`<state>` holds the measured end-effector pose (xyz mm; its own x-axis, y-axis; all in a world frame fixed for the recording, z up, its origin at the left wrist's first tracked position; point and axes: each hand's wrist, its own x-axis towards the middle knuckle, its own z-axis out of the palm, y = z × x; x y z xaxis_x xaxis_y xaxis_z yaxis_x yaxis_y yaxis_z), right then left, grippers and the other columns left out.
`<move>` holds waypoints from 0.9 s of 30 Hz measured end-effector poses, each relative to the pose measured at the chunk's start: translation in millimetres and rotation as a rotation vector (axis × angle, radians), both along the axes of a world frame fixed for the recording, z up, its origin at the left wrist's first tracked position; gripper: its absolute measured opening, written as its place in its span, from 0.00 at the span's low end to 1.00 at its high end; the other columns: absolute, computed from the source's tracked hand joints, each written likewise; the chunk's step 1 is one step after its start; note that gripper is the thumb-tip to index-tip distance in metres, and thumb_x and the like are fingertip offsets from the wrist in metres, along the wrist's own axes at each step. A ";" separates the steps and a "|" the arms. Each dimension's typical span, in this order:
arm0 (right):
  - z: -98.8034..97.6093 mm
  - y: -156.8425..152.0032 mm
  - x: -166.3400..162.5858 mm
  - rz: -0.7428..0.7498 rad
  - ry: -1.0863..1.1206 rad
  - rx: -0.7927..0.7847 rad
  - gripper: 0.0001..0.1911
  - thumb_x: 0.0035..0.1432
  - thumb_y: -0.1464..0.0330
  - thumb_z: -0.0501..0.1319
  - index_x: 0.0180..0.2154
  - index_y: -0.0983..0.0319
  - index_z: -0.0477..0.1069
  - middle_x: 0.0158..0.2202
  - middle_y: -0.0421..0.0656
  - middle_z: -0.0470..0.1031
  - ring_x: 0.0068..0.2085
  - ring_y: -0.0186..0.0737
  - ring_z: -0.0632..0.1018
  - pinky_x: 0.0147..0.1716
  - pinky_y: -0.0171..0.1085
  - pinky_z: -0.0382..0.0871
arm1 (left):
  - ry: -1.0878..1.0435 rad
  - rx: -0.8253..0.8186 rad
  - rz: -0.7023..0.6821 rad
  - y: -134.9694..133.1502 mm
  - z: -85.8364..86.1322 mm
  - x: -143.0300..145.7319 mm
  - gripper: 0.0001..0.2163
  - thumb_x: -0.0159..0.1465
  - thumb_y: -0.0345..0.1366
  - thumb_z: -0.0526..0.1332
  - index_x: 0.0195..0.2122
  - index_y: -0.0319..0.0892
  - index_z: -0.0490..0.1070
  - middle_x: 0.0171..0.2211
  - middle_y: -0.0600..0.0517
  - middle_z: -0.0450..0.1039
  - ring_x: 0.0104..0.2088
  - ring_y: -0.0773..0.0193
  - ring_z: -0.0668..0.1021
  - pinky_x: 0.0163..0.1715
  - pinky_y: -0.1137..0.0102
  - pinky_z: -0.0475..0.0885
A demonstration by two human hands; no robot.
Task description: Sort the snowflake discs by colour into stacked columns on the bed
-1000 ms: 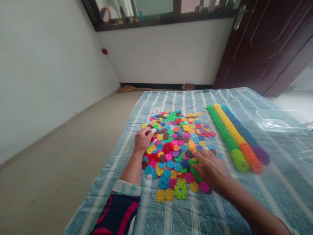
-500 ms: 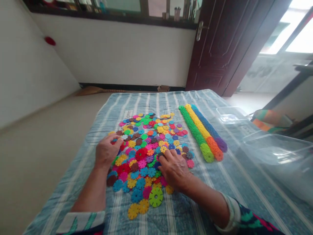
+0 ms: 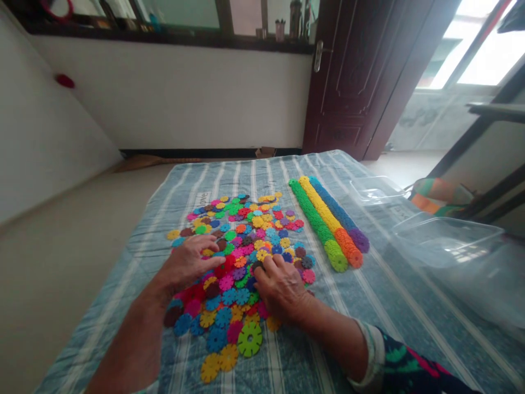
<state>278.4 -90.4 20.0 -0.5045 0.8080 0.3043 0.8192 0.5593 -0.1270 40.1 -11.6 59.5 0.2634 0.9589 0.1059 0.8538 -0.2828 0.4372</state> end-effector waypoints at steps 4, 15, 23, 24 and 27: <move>-0.8 1.1 -0.7 -0.006 0.008 0.007 0.06 0.60 0.66 0.60 0.39 0.61 0.70 0.39 0.47 0.70 0.41 0.46 0.69 0.32 0.39 0.65 | 0.091 -0.102 -0.080 -6.7 9.3 8.1 0.12 0.45 0.50 0.66 0.26 0.49 0.76 0.51 0.49 0.75 0.57 0.49 0.71 0.59 0.60 0.64; -6.5 3.8 -0.8 0.005 0.032 0.041 0.06 0.60 0.66 0.60 0.38 0.61 0.68 0.39 0.47 0.70 0.41 0.46 0.69 0.30 0.39 0.65 | 0.164 -0.197 -0.107 -13.2 14.6 26.0 0.07 0.45 0.42 0.65 0.21 0.46 0.71 0.57 0.46 0.70 0.60 0.46 0.68 0.56 0.60 0.66; -7.6 6.8 -0.7 0.005 0.017 0.057 0.06 0.61 0.64 0.59 0.38 0.61 0.68 0.38 0.46 0.70 0.39 0.45 0.69 0.28 0.38 0.64 | 0.122 -0.146 -0.116 -7.2 8.4 22.8 0.08 0.45 0.43 0.64 0.23 0.47 0.70 0.50 0.48 0.76 0.58 0.47 0.71 0.50 0.62 0.70; -7.5 6.9 -0.9 0.002 0.015 0.058 0.07 0.61 0.64 0.59 0.37 0.61 0.68 0.38 0.46 0.70 0.39 0.45 0.69 0.28 0.38 0.64 | 0.116 -0.147 -0.112 -6.9 8.3 22.8 0.08 0.45 0.43 0.64 0.24 0.47 0.70 0.50 0.48 0.76 0.58 0.47 0.71 0.50 0.63 0.71; -7.1 6.9 -0.9 0.002 0.015 0.060 0.06 0.62 0.64 0.58 0.37 0.61 0.68 0.38 0.47 0.70 0.39 0.44 0.69 0.28 0.37 0.64 | 0.102 -0.144 -0.091 -6.5 8.9 23.3 0.10 0.44 0.43 0.65 0.26 0.47 0.70 0.51 0.49 0.75 0.56 0.47 0.72 0.49 0.64 0.71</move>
